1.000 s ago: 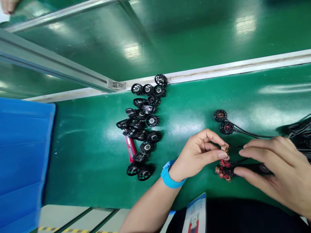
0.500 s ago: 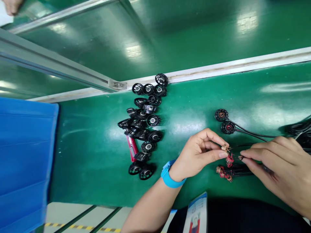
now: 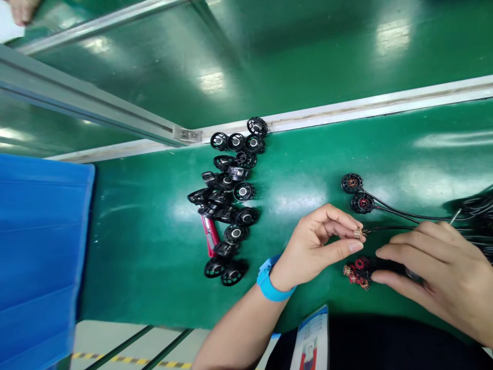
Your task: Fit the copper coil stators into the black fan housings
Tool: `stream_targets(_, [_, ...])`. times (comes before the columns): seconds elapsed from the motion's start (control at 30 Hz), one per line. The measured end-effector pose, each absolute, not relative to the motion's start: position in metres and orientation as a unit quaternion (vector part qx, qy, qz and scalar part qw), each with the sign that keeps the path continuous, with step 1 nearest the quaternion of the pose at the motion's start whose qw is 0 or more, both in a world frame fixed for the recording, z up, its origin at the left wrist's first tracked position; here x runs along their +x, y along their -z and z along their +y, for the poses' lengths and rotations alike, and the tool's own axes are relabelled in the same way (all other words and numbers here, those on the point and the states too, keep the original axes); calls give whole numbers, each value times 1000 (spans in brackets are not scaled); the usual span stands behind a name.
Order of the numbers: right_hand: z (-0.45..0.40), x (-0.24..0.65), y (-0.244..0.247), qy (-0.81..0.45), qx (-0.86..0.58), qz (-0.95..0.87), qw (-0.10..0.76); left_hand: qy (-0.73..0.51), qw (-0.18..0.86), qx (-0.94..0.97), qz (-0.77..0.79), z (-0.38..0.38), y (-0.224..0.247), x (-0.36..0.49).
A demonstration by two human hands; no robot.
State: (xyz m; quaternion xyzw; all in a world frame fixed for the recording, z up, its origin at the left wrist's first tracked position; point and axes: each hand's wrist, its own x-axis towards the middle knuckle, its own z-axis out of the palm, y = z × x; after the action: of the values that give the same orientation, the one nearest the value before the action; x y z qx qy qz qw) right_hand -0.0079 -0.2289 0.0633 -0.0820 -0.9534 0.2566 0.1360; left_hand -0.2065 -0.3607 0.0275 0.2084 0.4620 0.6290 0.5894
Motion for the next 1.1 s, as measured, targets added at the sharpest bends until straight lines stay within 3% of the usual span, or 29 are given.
stream_targets(0.37, [-236, -17, -57, -168, -150, -941, 253, -628, 361, 411, 554, -367, -28, -189])
stream_targets(0.87, [-235, -17, -57, -134, -123, -948, 262, -637, 393, 367, 553, -369, -28, -186])
stream_targets(1.1, [-236, -17, -60, -191, -139, -936, 261, -634, 374, 385, 557, -369, -27, -184])
